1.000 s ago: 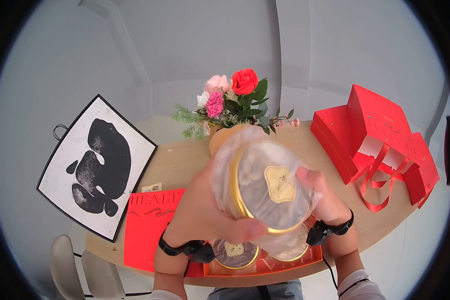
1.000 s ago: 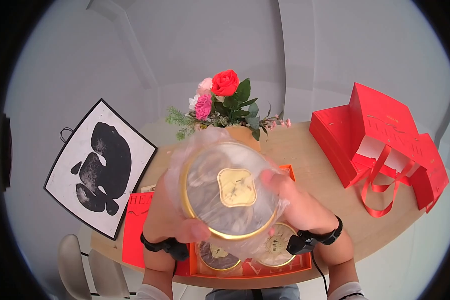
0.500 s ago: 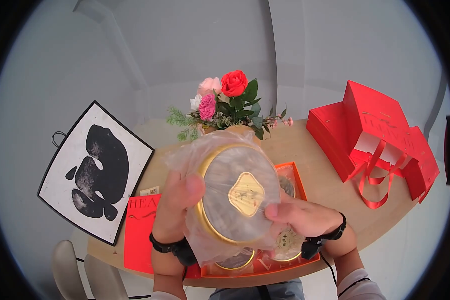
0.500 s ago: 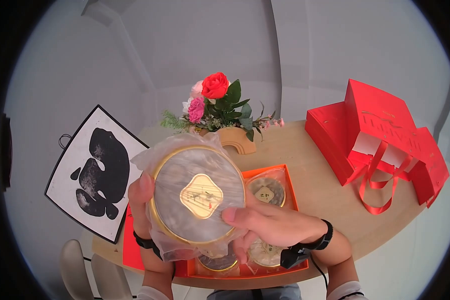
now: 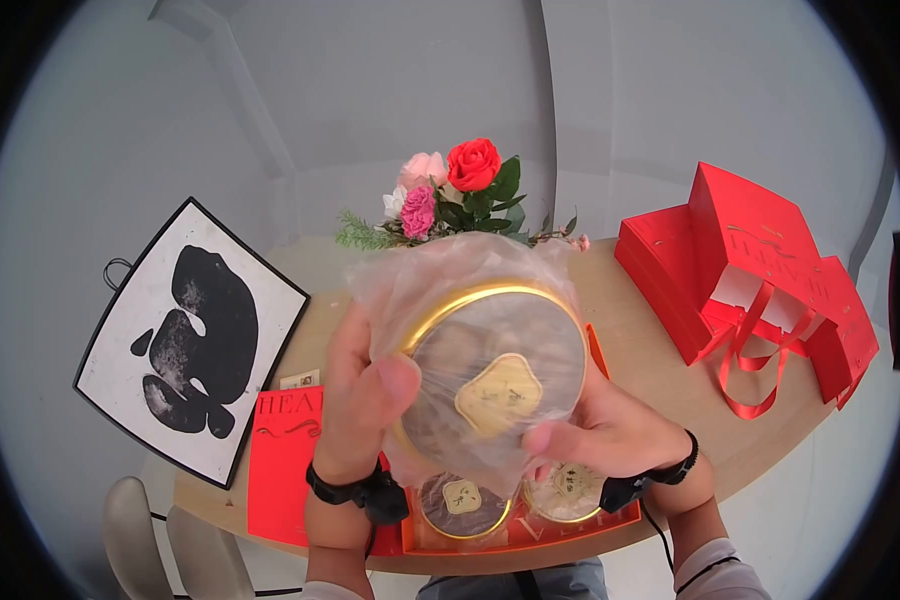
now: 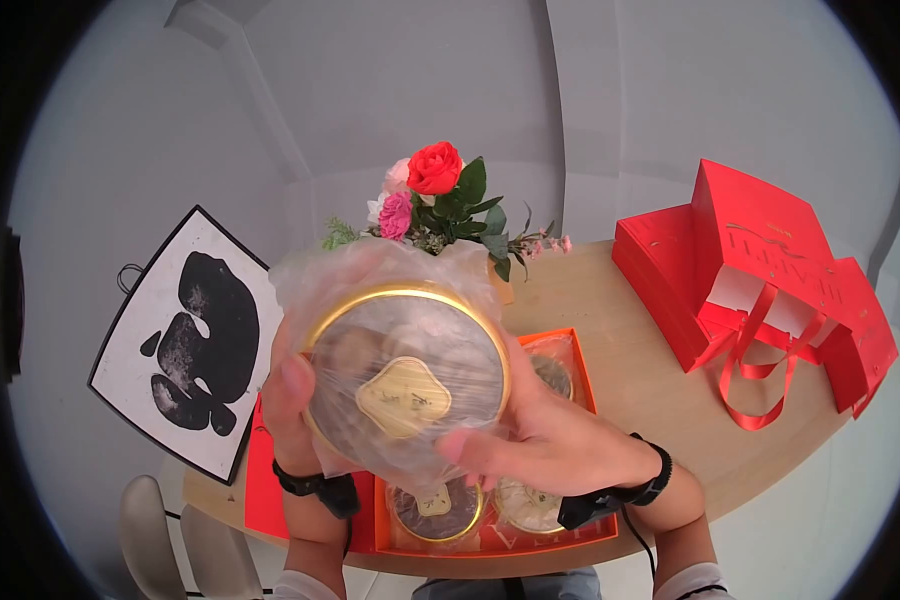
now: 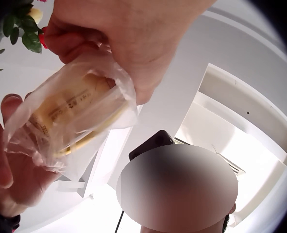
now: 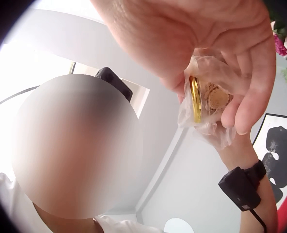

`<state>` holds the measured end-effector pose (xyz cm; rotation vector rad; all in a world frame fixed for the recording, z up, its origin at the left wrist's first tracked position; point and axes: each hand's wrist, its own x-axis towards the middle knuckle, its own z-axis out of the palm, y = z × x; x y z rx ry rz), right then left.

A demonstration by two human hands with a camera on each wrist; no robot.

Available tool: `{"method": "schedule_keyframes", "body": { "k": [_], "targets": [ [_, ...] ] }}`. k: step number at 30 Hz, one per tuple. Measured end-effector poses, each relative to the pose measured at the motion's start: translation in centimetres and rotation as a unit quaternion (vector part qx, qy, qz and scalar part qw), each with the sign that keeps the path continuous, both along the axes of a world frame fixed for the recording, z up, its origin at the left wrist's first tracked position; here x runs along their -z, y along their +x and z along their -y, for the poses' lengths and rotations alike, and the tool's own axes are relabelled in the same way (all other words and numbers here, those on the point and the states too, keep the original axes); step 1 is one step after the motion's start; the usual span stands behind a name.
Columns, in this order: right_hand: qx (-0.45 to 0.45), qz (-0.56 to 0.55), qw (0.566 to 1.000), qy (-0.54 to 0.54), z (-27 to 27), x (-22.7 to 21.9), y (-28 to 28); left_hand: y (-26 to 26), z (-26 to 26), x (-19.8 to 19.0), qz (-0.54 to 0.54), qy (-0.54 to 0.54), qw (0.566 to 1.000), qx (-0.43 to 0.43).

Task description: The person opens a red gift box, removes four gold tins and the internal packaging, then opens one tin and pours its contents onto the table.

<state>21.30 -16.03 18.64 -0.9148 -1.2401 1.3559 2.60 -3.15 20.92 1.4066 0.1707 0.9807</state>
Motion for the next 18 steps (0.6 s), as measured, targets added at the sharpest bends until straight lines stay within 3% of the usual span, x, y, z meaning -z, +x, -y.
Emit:
{"method": "schedule_keyframes", "body": {
  "k": [4, 6, 10, 13, 18],
  "targets": [
    [-0.008, 0.012, 1.0, -0.007, -0.3, 0.1, 0.0, 0.5, 0.3, -0.5, 0.002, 0.014, 0.999, -0.031],
    [-0.01, 0.049, 0.994, 0.102, -0.9, 0.7, 0.1, 0.5, 0.3, -0.4, 0.002, 0.02, 0.999, -0.031],
    [-0.039, 0.065, 0.995, 0.063, -0.8, 0.5, 0.3, 0.3, -0.2, 0.3, 0.011, 0.05, 0.998, -0.03],
    [-0.025, 0.119, 0.987, 0.107, -0.7, 0.3, 0.3, 0.2, -0.9, 0.9, 0.004, 0.104, 0.994, -0.043],
    [-0.024, 0.122, 0.986, 0.11, -0.7, 0.1, 0.1, 0.4, -0.3, 0.2, 0.004, 0.063, 0.997, -0.044]
  ]
}}
